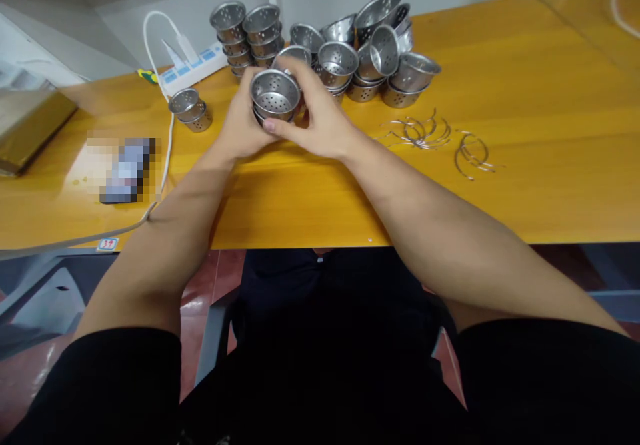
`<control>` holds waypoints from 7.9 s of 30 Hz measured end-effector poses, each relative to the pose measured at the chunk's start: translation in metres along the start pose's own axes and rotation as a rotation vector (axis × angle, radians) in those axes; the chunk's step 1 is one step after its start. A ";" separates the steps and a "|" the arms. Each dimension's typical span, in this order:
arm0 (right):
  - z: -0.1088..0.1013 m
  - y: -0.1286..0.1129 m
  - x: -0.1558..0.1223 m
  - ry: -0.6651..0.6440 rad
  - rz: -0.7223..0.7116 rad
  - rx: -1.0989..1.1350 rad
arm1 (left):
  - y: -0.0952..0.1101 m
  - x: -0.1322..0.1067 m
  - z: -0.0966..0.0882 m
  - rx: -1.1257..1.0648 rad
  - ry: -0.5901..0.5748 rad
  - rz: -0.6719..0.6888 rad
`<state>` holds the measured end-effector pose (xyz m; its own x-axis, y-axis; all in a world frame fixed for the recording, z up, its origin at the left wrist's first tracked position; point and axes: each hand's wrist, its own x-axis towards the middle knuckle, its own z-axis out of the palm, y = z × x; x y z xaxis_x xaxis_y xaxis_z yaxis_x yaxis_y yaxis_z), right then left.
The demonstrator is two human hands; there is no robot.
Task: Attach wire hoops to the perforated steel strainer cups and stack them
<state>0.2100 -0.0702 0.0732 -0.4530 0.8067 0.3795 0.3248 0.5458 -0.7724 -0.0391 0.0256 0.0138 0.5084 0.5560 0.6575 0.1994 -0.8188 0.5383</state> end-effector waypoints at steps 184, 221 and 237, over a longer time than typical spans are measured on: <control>0.008 0.042 0.018 0.471 -0.048 -0.024 | 0.030 -0.003 0.028 0.044 0.183 -0.124; -0.017 0.034 0.014 0.132 -0.113 0.282 | 0.023 -0.006 0.017 0.047 0.112 -0.137; -0.016 0.036 0.002 0.107 -0.300 -0.252 | 0.010 -0.008 0.009 0.091 0.110 -0.050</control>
<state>0.2343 -0.0453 0.0547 -0.4737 0.6147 0.6306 0.3908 0.7885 -0.4750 -0.0335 0.0120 0.0091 0.4021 0.6044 0.6878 0.3000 -0.7966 0.5248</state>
